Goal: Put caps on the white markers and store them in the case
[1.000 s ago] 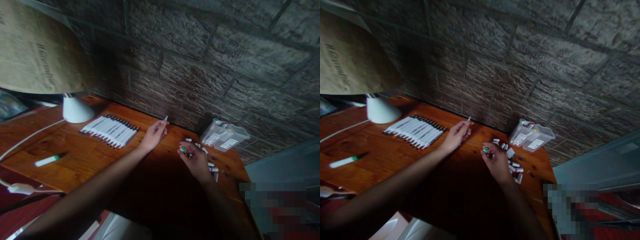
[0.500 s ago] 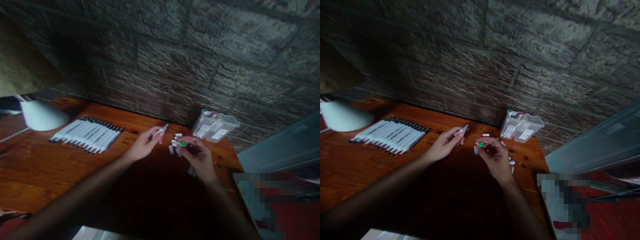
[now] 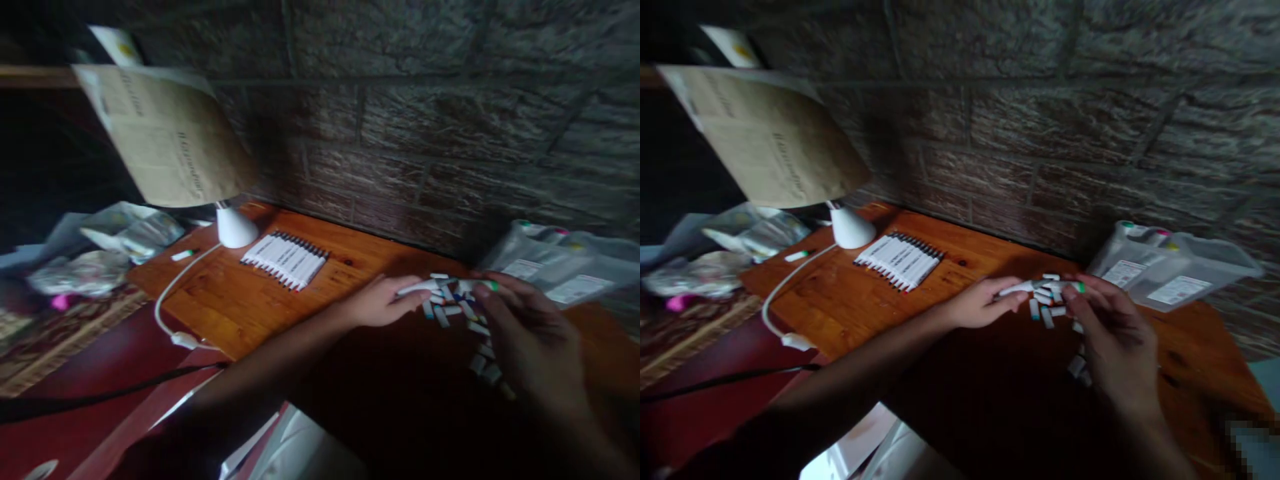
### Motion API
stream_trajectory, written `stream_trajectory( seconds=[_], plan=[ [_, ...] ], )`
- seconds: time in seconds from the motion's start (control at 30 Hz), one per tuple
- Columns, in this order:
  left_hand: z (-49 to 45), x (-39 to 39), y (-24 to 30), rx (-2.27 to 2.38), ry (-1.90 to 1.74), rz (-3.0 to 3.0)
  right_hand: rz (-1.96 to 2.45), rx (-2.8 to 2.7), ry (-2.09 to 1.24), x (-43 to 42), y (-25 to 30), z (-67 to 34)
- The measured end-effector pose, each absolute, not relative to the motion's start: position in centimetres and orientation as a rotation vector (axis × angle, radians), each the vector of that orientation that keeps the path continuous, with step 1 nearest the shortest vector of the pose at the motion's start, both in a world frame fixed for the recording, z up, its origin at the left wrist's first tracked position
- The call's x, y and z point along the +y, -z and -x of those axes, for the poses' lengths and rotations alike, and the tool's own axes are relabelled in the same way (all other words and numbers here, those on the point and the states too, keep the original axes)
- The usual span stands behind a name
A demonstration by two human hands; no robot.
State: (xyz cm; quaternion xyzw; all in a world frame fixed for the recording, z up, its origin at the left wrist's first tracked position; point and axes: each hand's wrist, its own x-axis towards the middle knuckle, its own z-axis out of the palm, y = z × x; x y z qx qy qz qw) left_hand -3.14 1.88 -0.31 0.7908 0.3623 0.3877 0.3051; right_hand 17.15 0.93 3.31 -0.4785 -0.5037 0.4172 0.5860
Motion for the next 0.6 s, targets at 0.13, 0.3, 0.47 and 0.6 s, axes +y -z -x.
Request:
stream_trajectory(
  seconds=[0.13, 0.3, 0.47, 0.6],
  plan=[
    [3.5, 1.7, 0.3, 0.947, -0.978, -2.173, 1.272, -1.163, -0.923, 0.3, -3.6, -17.2],
    [3.5, 1.5, -0.1, 0.888, -0.938, -2.174, 1.267, -1.290, -0.824, 0.1, -3.4, -17.1],
    [3.7, 1.5, -0.3, 0.948, -0.921, -2.224, 1.195, -1.505, -0.817, 1.0, -2.8, -17.6],
    [3.6, 1.2, -0.7, 0.999, -0.829, -2.315, 1.172, -1.713, -0.688, 1.7, -1.9, -19.1]
  ],
)
